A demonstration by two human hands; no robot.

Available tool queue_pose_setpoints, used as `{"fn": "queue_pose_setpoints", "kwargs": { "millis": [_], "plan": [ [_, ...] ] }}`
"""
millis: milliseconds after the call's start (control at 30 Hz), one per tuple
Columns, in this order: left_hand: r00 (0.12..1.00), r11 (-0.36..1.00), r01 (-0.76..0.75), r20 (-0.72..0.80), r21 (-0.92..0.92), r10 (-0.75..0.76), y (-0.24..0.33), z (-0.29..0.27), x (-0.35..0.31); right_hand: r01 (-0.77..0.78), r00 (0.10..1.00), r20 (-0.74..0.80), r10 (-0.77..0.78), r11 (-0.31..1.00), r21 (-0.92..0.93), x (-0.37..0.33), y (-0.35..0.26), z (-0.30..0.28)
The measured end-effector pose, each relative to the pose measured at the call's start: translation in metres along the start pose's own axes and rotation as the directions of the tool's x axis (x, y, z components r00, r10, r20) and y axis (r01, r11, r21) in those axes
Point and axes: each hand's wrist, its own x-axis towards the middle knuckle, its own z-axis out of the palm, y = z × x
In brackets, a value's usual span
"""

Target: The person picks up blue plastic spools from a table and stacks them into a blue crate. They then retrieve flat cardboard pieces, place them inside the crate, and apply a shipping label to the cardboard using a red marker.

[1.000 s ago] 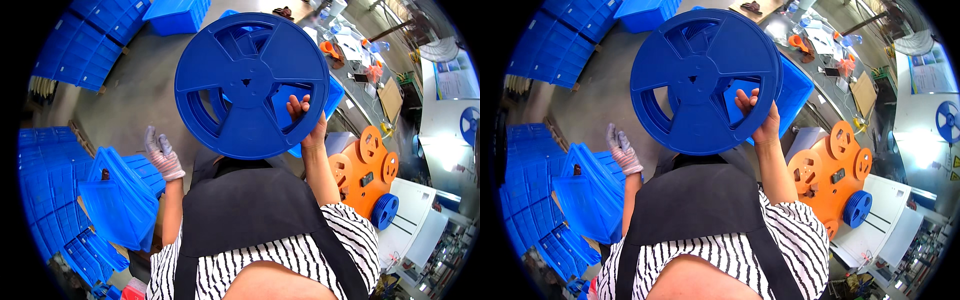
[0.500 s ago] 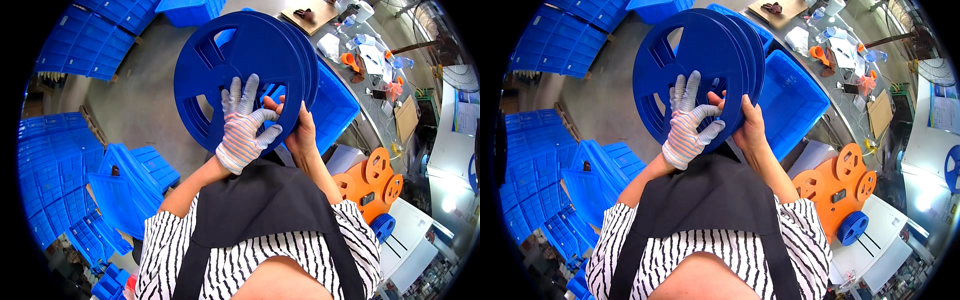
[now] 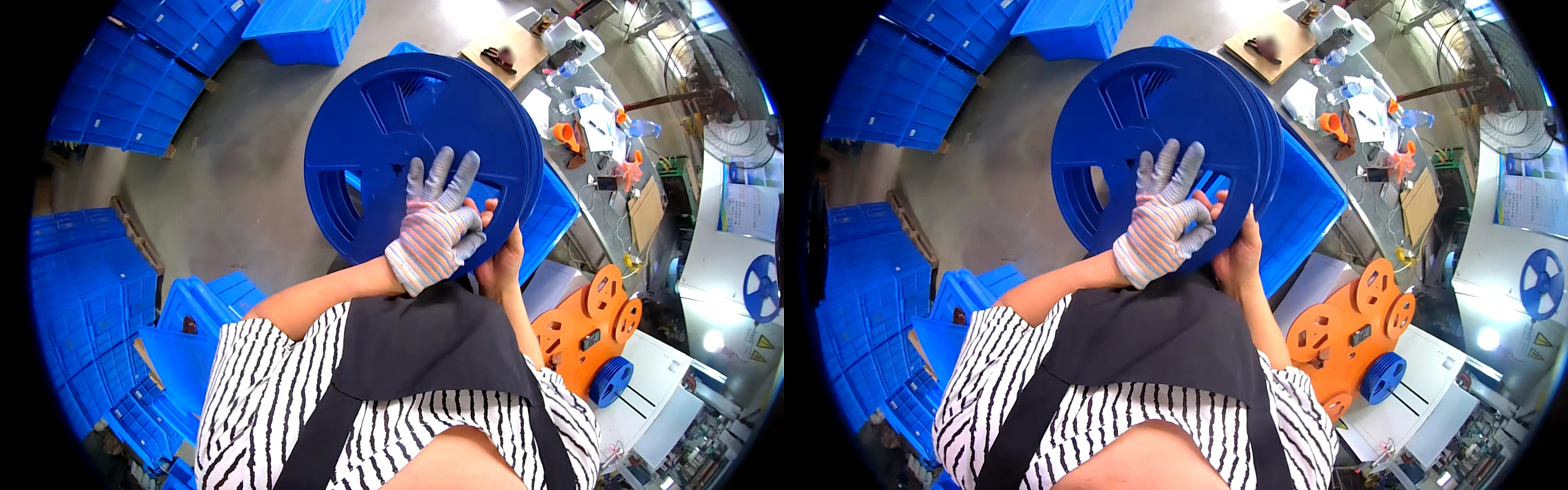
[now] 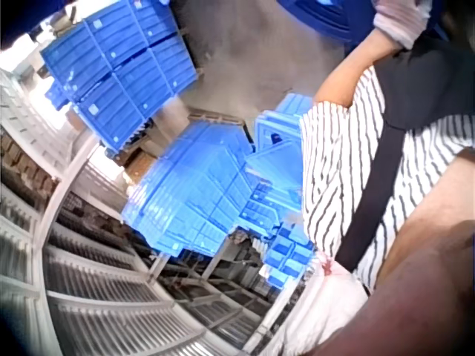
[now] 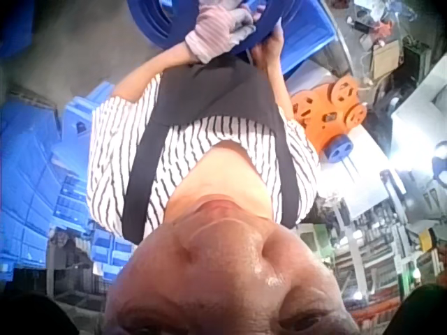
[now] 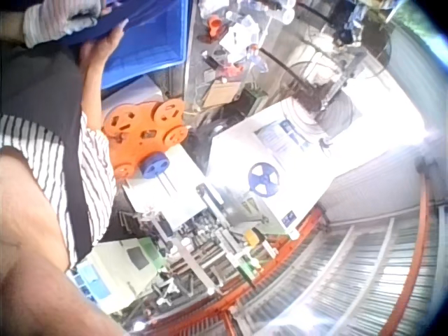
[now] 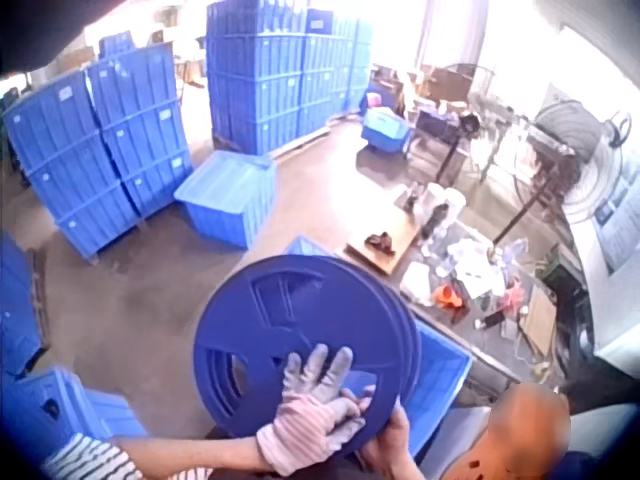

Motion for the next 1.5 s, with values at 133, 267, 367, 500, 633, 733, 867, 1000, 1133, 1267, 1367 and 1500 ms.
{"fn": "queue_pose_setpoints", "kwargs": {
  "millis": [133, 267, 367, 500, 633, 733, 867, 1000, 1133, 1267, 1367, 1500],
  "plan": [
    [0.997, 0.994, -0.082, -0.015, -0.067, 0.081, -0.029, -0.014, -0.003, 0.057, 0.998, -0.025, -0.056, 0.997, 0.055, 0.005, 0.028, 0.008],
    [0.993, 0.981, -0.108, 0.022, -0.162, 0.113, -0.059, -0.023, -0.012, 0.111, 0.983, -0.154, -0.099, 0.991, 0.07, 0.0, 0.06, 0.023],
    [0.986, 0.973, -0.137, 0.067, -0.188, 0.152, -0.071, -0.025, -0.018, 0.158, 0.962, -0.24, -0.131, 0.983, 0.097, -0.006, 0.079, 0.036],
    [0.969, 0.962, -0.185, 0.123, -0.202, 0.212, -0.079, -0.027, -0.024, 0.197, 0.946, -0.287, -0.151, 0.97, 0.139, -0.011, 0.096, 0.039],
    [0.94, 0.948, -0.26, 0.177, -0.184, 0.292, -0.08, -0.022, -0.025, 0.23, 0.936, -0.314, -0.157, 0.95, 0.211, -0.017, 0.099, 0.034],
    [0.889, 0.946, -0.278, 0.329, -0.164, 0.319, -0.071, -0.037, -0.023, 0.271, 0.917, -0.351, -0.19, 0.942, 0.198, -0.024, 0.093, 0.031],
    [0.954, 0.97, -0.203, 0.198, -0.134, 0.227, -0.07, -0.062, -0.021, 0.32, 0.909, -0.335, -0.25, 0.932, 0.172, -0.033, 0.077, 0.025],
    [0.939, 0.959, -0.275, 0.195, -0.074, 0.284, -0.062, -0.06, -0.016, 0.333, 0.931, -0.236, -0.279, 0.914, 0.234, -0.033, 0.07, 0.019],
    [0.881, 0.939, -0.34, 0.333, -0.046, 0.336, -0.046, -0.046, -0.015, 0.306, 0.945, -0.189, -0.268, 0.927, 0.218, -0.031, 0.07, 0.02],
    [0.806, 0.88, -0.433, 0.355, -0.195, 0.474, -0.051, -0.058, -0.01, 0.301, 0.937, -0.249, -0.246, 0.93, 0.211, -0.038, 0.06, 0.015],
    [0.902, 0.889, -0.414, 0.048, -0.193, 0.43, -0.073, -0.076, -0.009, 0.343, 0.926, -0.217, -0.311, 0.93, 0.134, -0.039, 0.047, 0.012],
    [0.985, 0.995, -0.05, -0.169, -0.091, 0.034, -0.125, -0.098, -0.027, 0.404, 0.898, -0.244, -0.367, 0.906, 0.127, -0.046, 0.033, 0.008]
  ]
}}
